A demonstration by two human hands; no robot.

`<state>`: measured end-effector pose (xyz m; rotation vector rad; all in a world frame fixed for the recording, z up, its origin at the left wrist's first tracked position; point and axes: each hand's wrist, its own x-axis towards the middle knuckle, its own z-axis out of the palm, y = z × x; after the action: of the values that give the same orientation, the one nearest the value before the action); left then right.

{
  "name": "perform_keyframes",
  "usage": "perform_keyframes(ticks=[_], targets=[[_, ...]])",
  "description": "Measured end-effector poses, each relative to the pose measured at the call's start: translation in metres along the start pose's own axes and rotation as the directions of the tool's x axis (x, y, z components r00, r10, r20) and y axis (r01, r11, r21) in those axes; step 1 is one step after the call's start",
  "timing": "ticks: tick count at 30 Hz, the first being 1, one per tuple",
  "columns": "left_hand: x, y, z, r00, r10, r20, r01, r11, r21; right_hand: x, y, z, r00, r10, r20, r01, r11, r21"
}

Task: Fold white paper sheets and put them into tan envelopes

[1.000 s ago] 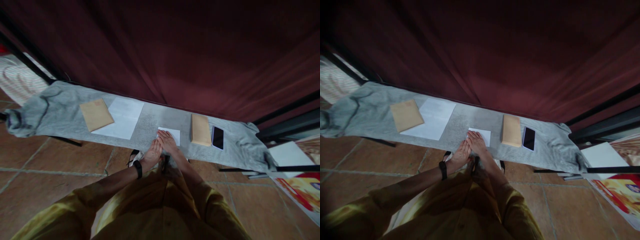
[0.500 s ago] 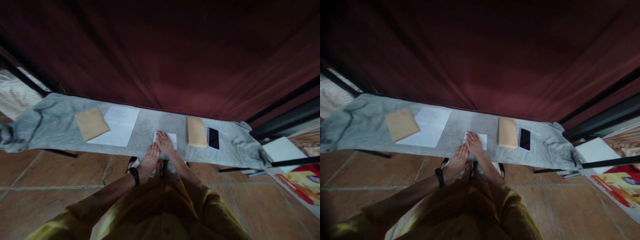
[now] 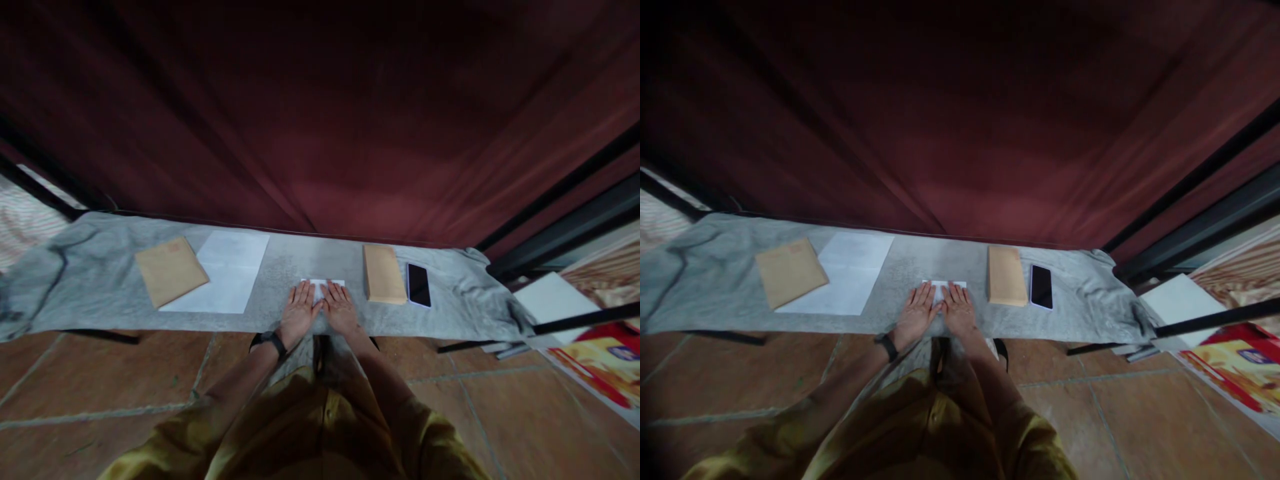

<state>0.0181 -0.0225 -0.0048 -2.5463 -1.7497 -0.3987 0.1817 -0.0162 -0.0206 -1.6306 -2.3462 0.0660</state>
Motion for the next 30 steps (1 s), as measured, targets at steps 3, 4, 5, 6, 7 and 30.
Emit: perform_keyframes(ticks=[3,4,5,6,7,30], targets=[[-0.002,-0.006,0.006,1.000,-0.029,-0.006,0.029,1.000,0.007,-0.005,0.004,0.003,0.999,0.026,-0.048,-0.027,0.999,-0.018],[-0.003,-0.009,0.006,0.999,-0.034,-0.006,0.034,0.999,0.014,-0.007,0.006,0.004,0.997,0.032,-0.068,-0.034,0.999,-0.025],[-0.004,-0.011,0.006,0.999,-0.039,-0.003,0.039,0.999,0.023,-0.010,0.008,0.005,0.995,0.041,-0.090,-0.044,0.998,-0.034],[-0.005,-0.014,0.006,0.999,-0.042,0.003,0.042,0.999,0.031,-0.012,0.010,0.006,0.993,0.049,-0.111,-0.054,0.998,-0.044],[-0.006,-0.017,0.005,0.999,-0.046,0.012,0.045,0.998,0.039,-0.015,0.012,0.007,0.990,0.054,-0.129,-0.062,0.997,-0.055],[-0.022,-0.052,-0.011,0.999,-0.051,-0.017,0.051,0.999,0.013,-0.030,0.022,0.016,0.972,0.056,-0.228,-0.093,0.984,-0.152]])
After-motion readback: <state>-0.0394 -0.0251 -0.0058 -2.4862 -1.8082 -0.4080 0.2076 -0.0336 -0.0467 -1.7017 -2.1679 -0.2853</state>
